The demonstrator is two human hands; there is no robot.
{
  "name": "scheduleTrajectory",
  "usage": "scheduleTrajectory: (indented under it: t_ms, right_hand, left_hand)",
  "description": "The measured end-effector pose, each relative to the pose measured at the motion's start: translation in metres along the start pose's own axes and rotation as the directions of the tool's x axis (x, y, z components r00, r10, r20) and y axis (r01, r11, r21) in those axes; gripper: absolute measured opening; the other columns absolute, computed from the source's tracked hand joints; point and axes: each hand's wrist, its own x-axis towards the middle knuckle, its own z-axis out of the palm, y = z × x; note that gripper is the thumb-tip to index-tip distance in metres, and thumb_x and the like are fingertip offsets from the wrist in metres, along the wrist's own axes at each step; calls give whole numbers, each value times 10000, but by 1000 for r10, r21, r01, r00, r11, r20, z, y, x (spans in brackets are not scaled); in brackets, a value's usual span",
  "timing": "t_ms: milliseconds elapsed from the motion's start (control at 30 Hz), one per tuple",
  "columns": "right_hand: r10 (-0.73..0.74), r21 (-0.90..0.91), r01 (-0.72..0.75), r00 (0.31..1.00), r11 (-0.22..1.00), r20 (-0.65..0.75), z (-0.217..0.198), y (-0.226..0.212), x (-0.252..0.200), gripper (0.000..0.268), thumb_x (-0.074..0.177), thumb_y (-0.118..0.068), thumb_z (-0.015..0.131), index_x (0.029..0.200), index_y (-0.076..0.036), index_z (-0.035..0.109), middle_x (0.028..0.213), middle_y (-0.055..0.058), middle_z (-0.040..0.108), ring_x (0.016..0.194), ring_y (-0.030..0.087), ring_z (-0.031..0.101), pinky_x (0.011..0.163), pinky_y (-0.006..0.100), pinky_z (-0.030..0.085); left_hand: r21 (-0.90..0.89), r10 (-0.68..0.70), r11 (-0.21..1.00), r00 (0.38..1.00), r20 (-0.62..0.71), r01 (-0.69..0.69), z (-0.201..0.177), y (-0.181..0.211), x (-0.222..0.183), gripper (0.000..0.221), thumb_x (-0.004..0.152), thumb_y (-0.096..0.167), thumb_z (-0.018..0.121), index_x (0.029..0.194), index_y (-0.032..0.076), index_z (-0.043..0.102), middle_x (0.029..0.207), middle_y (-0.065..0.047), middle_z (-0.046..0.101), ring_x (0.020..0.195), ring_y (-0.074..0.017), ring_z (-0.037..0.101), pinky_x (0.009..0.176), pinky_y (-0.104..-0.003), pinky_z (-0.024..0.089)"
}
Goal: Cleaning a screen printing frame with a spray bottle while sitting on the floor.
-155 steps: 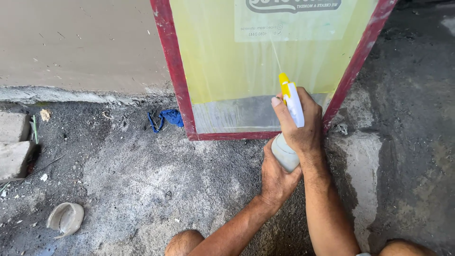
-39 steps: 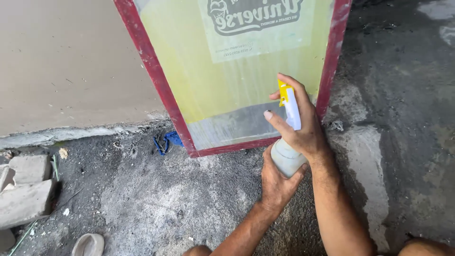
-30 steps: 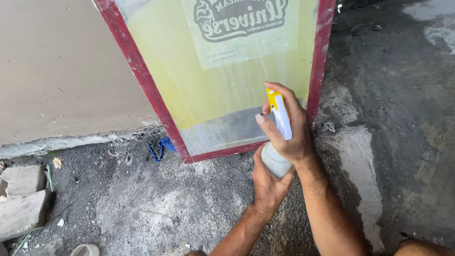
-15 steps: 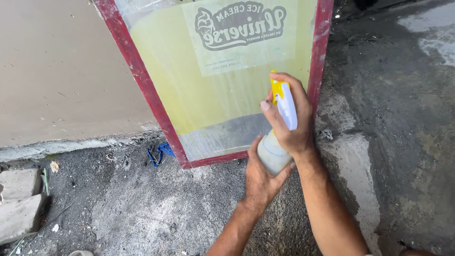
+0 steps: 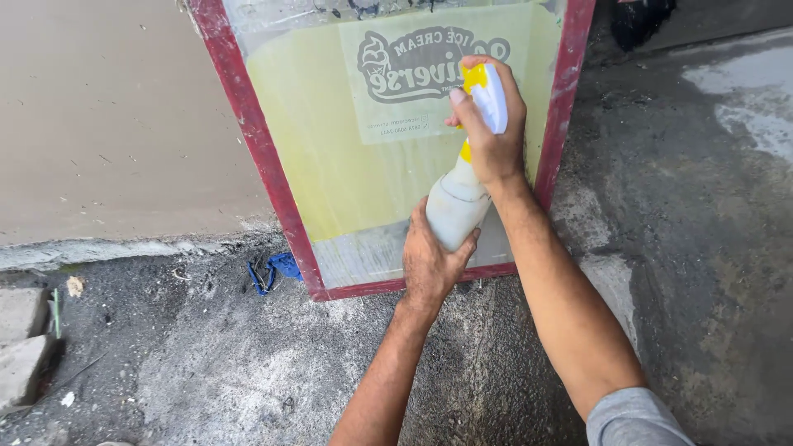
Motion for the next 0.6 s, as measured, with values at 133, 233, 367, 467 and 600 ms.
scheduleTrajectory:
  t_ms: [133,233,367,467,600]
  right_hand:
    - [105,46,-104,994,993,-19,-2,4,10,329,1011,-88,630,1325,-18,560,944,46,585,735,122,563,694,307,542]
    - [81,25,-81,997,996,16,-8,7,14,329,1020,-76,629,1333,-15,552,981,44,596,771,128,594,730,305,535]
    - [63,10,-64,996,998,66,-11,5,15,329,1034,-65,625,1348,-14,543,1020,42,611,824,132,620,799,315,561]
    - [120,8,-120,992,993,43,-13,1,16,302,1028,-73,615,1318,-13,555,951,45,581,748,131,575,729,325,540]
    - [122,-6,-122,992,993,35,-12,-9,15,290,1012,-71,602,1292,-19,547,946,44,571,725,132,575,695,321,525]
  left_hand:
    - [-24,-6,1000,1000,-29,5,3,6,7,928,733,304,894,1431,-19,376,1237,-260,617,1130,-424,634,955,-498,527]
    - [-57,-20,998,999,-42,18,9,11,6,905,734,291,888,1425,-15,389,1232,-255,622,1130,-423,633,955,-496,524]
    - [-99,-68,993,997,-32,65,12,14,6,892,727,288,889,1410,-12,401,1219,-250,627,1126,-422,633,947,-497,523]
    - [-126,-75,990,996,-38,70,17,17,7,876,727,281,890,1403,-8,414,1215,-250,632,1126,-422,632,949,-496,525]
    - [-129,-88,988,996,-25,84,19,18,6,862,725,269,888,1396,-6,423,1208,-250,638,1123,-420,632,951,-499,522]
